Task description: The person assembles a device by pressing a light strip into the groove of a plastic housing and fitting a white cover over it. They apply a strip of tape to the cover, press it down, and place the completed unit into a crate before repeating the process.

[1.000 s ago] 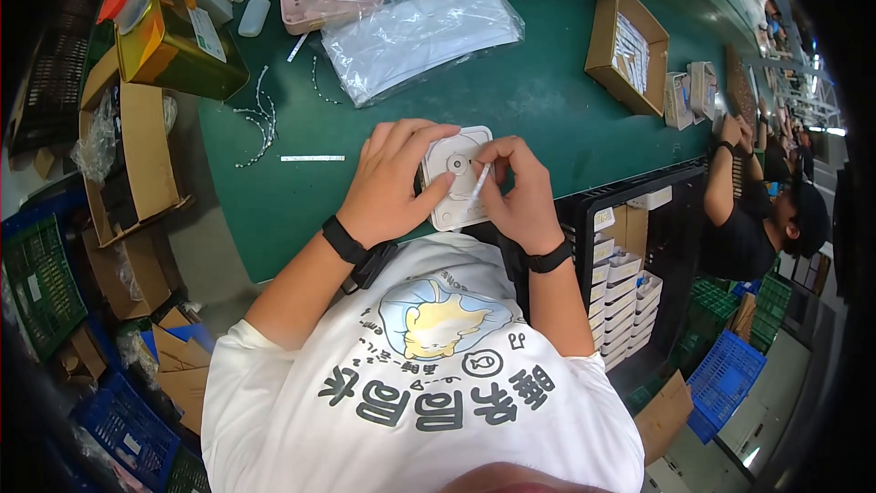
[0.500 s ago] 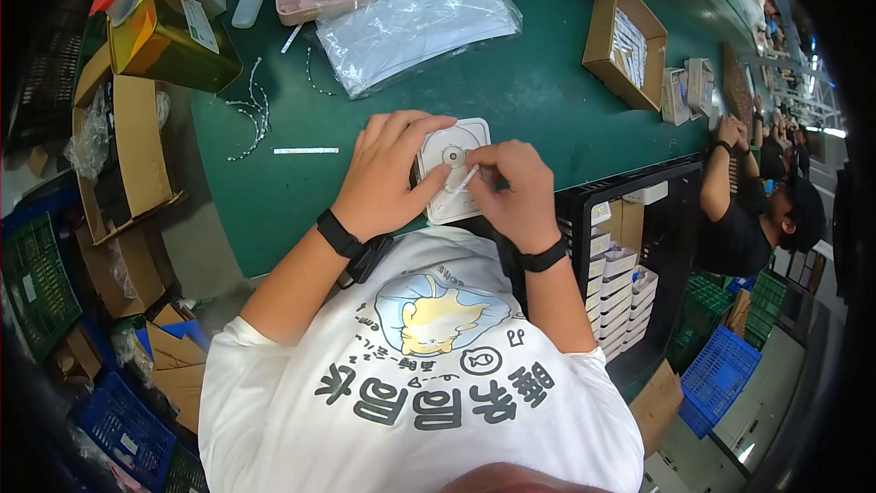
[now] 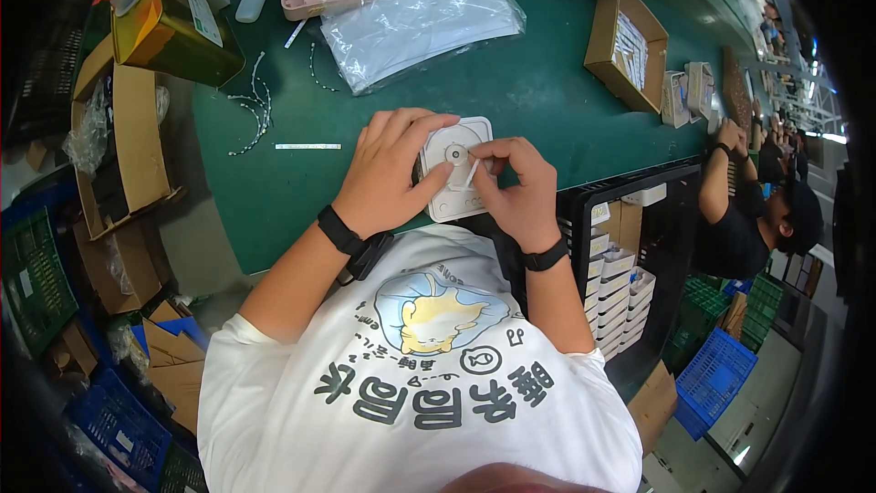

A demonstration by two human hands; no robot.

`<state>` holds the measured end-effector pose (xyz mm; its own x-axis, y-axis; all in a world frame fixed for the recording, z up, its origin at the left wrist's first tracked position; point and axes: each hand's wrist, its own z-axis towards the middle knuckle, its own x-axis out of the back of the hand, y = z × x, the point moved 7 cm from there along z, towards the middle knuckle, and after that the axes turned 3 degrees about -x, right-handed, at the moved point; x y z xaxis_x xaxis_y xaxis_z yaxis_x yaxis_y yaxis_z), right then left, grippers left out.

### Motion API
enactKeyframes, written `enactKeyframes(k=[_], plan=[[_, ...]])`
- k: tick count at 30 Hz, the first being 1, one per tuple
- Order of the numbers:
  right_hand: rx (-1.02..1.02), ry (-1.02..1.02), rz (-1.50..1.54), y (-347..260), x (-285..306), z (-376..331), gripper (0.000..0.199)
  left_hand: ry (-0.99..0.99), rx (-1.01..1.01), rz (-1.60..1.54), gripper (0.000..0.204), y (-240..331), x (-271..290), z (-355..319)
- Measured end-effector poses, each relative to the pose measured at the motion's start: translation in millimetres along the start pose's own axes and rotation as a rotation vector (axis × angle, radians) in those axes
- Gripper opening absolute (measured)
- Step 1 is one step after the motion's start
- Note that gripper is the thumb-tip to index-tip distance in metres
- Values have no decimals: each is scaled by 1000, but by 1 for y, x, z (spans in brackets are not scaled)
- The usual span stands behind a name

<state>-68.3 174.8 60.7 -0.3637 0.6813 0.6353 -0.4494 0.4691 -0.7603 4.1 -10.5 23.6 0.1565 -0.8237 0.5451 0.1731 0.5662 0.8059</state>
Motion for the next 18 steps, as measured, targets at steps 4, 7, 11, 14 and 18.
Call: enactKeyframes(k=[4,7,11,14,18], plan=[[103,33,-34,-1,1,2,23,-2,11,-1,57,-1,0,0],[70,47,-48,4,-4,-3,23,-3,13,-4,57,0,0,1],[-34,13,-83,5,-2,-3,21,-2,9,-7,57,0,2,0],[71,-33,-163,-9,4,2,21,-1,8,-7,57,-1,1,0],[169,-34,-89,-15,5,7,23,-7,6,-22,59,-2,1,-1]])
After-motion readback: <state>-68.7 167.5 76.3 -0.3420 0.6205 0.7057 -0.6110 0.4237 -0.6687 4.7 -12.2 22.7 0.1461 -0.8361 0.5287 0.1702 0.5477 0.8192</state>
